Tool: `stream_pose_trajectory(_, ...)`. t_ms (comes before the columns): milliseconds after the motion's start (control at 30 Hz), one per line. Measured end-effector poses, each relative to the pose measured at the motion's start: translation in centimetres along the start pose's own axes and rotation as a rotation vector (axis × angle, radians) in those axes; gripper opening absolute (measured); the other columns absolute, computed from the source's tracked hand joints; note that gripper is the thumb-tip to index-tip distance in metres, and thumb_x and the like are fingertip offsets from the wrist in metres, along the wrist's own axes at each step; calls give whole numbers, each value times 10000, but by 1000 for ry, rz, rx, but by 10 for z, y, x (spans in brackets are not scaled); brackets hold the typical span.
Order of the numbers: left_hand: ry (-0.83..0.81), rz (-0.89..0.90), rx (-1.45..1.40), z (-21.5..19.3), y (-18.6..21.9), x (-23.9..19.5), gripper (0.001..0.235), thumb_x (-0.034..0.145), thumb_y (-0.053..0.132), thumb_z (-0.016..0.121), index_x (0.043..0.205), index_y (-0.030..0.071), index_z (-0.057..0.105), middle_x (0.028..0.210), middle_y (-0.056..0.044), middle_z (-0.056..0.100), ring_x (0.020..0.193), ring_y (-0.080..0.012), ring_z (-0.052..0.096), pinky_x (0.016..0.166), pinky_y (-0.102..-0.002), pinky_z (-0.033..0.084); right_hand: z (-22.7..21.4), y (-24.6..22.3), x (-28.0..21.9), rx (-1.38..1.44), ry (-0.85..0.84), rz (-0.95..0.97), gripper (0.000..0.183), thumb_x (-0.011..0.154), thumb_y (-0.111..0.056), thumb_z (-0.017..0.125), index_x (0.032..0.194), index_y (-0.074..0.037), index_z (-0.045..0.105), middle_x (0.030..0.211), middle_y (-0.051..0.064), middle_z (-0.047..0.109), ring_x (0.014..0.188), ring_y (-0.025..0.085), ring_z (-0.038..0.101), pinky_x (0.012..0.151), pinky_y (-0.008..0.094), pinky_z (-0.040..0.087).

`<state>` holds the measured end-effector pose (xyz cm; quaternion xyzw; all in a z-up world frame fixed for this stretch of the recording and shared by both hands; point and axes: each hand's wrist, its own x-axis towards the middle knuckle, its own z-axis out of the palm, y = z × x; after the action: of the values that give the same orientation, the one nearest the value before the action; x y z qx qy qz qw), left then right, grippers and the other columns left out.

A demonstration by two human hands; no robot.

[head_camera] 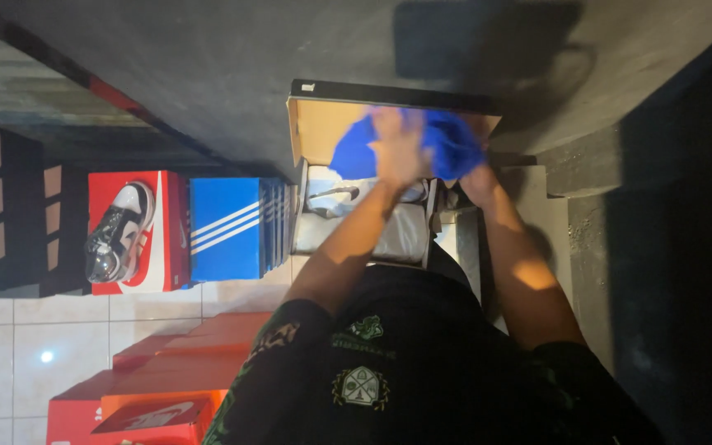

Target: The person is wiping a shoe box and a sneaker with a cloth to clean them.

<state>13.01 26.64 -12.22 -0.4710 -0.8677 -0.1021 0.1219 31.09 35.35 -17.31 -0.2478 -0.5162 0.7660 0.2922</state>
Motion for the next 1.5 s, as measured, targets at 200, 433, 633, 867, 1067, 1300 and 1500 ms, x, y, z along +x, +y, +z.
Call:
stream_pose_trajectory(200, 23, 502, -293, 97, 44, -12, 949, 937, 465, 674, 1657, 347, 67, 1648, -33, 336, 1506, -283, 323, 1140, -708, 366, 51, -31, -13, 157, 22, -213, 233, 1019, -227, 569, 1238, -191, 638, 1377, 4, 634, 1293, 149, 594, 1204, 356, 418)
stream_pose_trajectory(433, 20, 918, -288, 18, -87, 26, 632, 906, 630, 602, 1420, 298, 449, 1057, -19, 714, 907, -293, 682, 867, -580, 460, -16, 12, -1, 110, -1, 113, 878, 926, -804, 285, 1535, -187, 425, 1550, 92, 481, 1394, 285, 517, 1210, 500, 398)
stream_pose_trajectory(633, 86, 617, -139, 46, -172, 23, 968, 798, 549, 757, 1611, 369, 262, 971, -82, 711, 943, -339, 697, 944, -672, 396, 26, -11, -3, 64, -44, -63, 808, 997, -731, 213, 1588, -188, 309, 1627, 60, 375, 1468, 269, 429, 1272, 509, 298)
stream_pose_trajectory(867, -269, 535, -834, -40, -58, 2, 418, 1030, 466, 454, 1439, 381, 471, 956, -261, 749, 911, -524, 726, 904, -727, 484, 56, -45, -10, 123, 4, 151, 774, 848, -874, 300, 914, -207, 686, 743, 77, 691, 431, 219, 624, 429, 208, 515)
stream_pose_trajectory(1067, 647, 948, -472, 82, 14, 18, 411, 1026, 549, 363, 1075, 234, 621, 996, -26, 637, 987, -237, 595, 945, -504, 427, -26, 29, 20, 150, 149, 100, 751, 884, -823, 393, 1204, -211, 688, 1024, 86, 765, 774, 212, 758, 664, 303, 658)
stream_pose_trajectory(1300, 201, 831, -231, 38, -159, 38, 396, 773, 554, 767, 1112, 386, 651, 949, 95, 705, 816, -183, 697, 866, -497, 431, 18, -5, -1, 26, 37, -1, 841, 957, -763, 165, 1554, -215, 388, 1561, 65, 474, 1384, 303, 526, 1201, 550, 401)
stream_pose_trajectory(1500, 373, 575, -140, 55, -148, 18, 908, 645, 521, 800, 1489, 353, 510, 888, -17, 633, 884, -288, 623, 755, -570, 483, 19, 4, 0, 76, -79, -103, 827, 998, -720, 153, 1627, -185, 199, 1668, 83, 291, 1508, 327, 356, 1279, 575, 235)
